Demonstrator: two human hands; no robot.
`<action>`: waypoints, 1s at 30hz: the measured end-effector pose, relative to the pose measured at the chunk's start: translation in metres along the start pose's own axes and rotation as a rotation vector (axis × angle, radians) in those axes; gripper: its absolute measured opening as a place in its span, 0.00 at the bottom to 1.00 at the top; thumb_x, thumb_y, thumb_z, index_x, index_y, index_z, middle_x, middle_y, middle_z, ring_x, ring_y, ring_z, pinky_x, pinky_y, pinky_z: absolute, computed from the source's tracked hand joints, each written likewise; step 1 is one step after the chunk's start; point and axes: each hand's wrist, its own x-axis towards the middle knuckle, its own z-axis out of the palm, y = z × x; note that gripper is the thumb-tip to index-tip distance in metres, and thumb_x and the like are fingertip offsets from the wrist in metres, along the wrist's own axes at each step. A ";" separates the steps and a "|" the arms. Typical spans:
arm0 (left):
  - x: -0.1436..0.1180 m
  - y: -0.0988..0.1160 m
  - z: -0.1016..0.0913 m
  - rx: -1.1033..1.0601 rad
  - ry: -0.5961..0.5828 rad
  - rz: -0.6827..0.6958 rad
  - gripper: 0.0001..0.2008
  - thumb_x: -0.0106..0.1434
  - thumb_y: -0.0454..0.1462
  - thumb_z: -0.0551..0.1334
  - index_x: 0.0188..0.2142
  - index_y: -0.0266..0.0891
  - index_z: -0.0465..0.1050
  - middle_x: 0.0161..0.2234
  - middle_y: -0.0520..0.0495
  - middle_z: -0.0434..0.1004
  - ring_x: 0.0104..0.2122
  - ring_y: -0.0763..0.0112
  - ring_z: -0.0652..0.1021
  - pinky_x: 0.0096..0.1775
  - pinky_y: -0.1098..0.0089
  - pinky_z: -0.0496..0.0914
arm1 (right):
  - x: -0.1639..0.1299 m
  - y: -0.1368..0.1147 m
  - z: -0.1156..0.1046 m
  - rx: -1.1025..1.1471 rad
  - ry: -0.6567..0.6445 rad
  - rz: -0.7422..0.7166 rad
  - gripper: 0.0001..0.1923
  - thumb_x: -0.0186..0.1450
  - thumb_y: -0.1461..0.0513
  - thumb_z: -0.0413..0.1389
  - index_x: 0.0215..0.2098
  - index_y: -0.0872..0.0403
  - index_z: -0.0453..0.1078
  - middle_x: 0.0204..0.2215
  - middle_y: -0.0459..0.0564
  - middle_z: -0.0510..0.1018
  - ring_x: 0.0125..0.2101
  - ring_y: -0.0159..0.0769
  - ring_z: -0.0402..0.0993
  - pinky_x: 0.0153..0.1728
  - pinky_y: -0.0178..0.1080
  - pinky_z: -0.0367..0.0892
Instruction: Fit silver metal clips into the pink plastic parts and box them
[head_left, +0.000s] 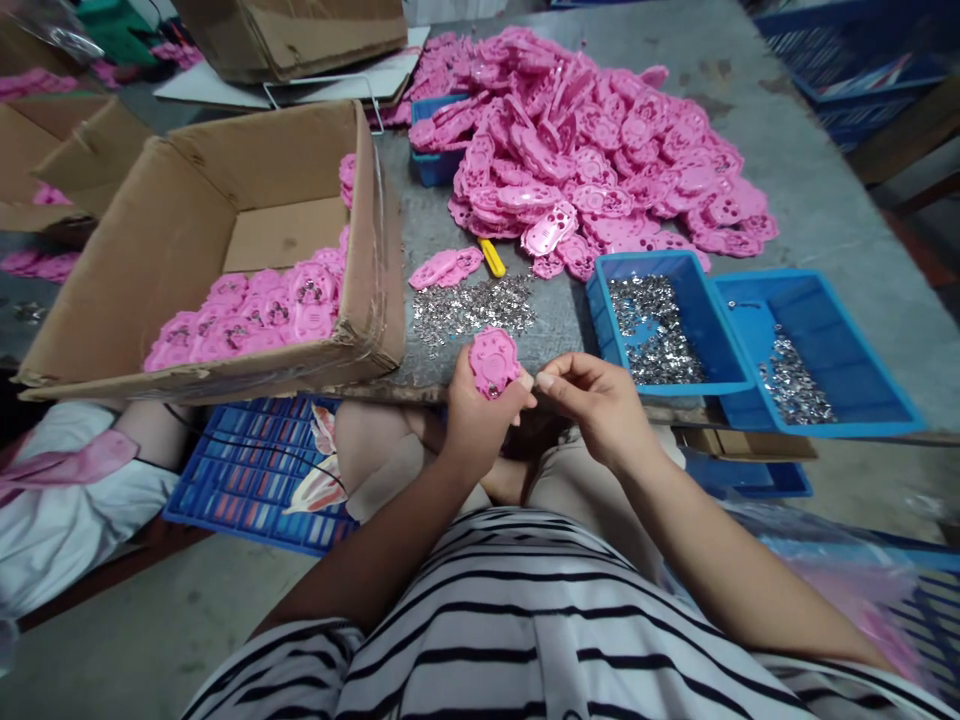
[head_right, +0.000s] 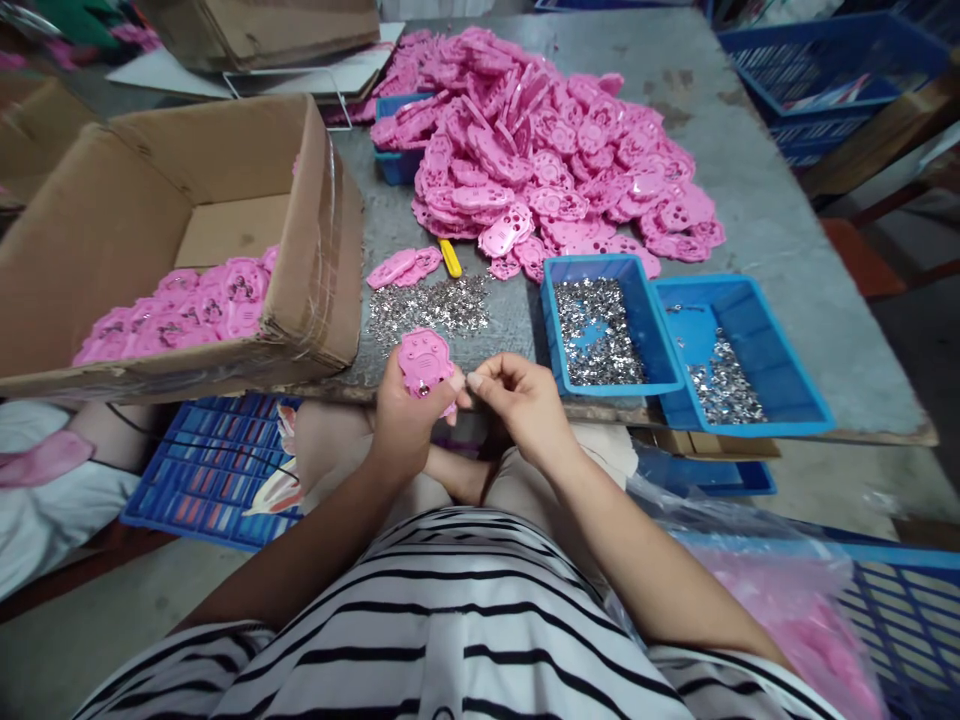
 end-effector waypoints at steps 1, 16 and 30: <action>0.000 0.000 0.000 -0.096 -0.047 -0.024 0.16 0.54 0.42 0.66 0.37 0.41 0.61 0.26 0.54 0.72 0.19 0.76 0.71 0.20 0.75 0.62 | 0.000 -0.001 -0.001 -0.032 0.016 -0.034 0.16 0.54 0.50 0.63 0.23 0.54 0.69 0.21 0.45 0.71 0.24 0.31 0.65 0.27 0.36 0.62; 0.002 -0.005 0.001 -0.285 -0.123 -0.090 0.35 0.59 0.65 0.45 0.43 0.39 0.70 0.41 0.44 0.76 0.45 0.63 0.76 0.39 0.69 0.72 | 0.000 -0.009 -0.004 -0.505 -0.129 -0.328 0.11 0.62 0.65 0.56 0.21 0.51 0.69 0.23 0.49 0.73 0.49 0.42 0.68 0.46 0.45 0.64; 0.004 -0.015 -0.006 -0.216 -0.180 -0.114 0.37 0.54 0.67 0.48 0.47 0.43 0.69 0.34 0.47 0.74 0.31 0.68 0.74 0.27 0.72 0.68 | 0.004 -0.007 -0.011 -0.567 -0.193 -0.268 0.13 0.62 0.62 0.57 0.19 0.52 0.68 0.27 0.50 0.73 0.46 0.42 0.68 0.45 0.44 0.64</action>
